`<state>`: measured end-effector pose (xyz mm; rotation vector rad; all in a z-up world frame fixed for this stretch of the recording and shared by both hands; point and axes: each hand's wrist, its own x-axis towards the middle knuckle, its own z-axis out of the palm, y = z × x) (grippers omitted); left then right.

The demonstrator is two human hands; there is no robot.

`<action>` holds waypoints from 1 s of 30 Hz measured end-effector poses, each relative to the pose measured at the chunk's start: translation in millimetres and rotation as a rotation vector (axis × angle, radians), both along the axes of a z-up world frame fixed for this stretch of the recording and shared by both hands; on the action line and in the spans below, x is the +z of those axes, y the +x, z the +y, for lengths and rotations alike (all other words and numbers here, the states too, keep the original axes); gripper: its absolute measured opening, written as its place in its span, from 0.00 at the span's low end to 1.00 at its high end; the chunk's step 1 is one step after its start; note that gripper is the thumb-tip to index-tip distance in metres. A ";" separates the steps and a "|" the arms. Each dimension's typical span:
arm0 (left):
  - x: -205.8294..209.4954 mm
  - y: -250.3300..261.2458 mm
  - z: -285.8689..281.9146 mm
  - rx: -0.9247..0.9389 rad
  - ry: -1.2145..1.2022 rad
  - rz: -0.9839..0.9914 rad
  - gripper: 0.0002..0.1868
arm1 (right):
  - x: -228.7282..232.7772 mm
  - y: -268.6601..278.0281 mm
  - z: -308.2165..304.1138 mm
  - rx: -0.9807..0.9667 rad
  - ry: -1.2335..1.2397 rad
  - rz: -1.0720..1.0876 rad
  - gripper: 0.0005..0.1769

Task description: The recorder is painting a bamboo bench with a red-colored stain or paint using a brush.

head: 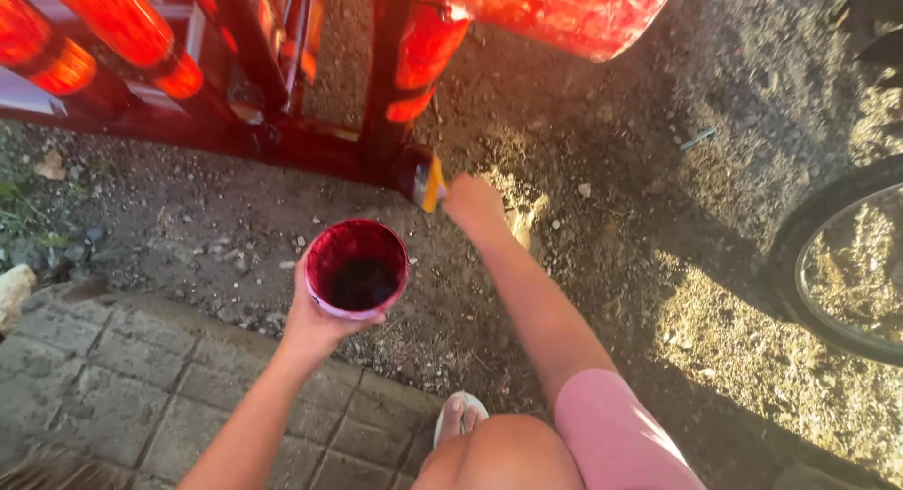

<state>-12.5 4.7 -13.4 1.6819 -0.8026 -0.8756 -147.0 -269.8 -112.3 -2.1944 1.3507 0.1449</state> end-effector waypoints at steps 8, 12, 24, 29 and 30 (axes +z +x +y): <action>18.7 1.3 2.2 -0.008 0.043 -0.026 0.68 | 39.4 -38.1 2.5 -0.146 -0.015 0.120 0.15; 15.2 -1.2 -3.8 -0.007 -0.022 -0.006 0.67 | 10.3 -5.7 10.3 -0.089 0.087 0.044 0.18; 18.9 7.4 -6.2 -0.040 -0.061 -0.139 0.67 | -22.8 16.1 -26.1 0.105 -0.088 0.148 0.24; 30.3 3.8 -9.1 -0.057 -0.098 -0.041 0.66 | 0.0 -6.0 -30.3 -0.012 0.082 0.145 0.23; 30.4 3.7 -8.0 -0.051 -0.093 -0.003 0.66 | 10.4 -16.2 -30.3 -0.044 0.193 -0.059 0.22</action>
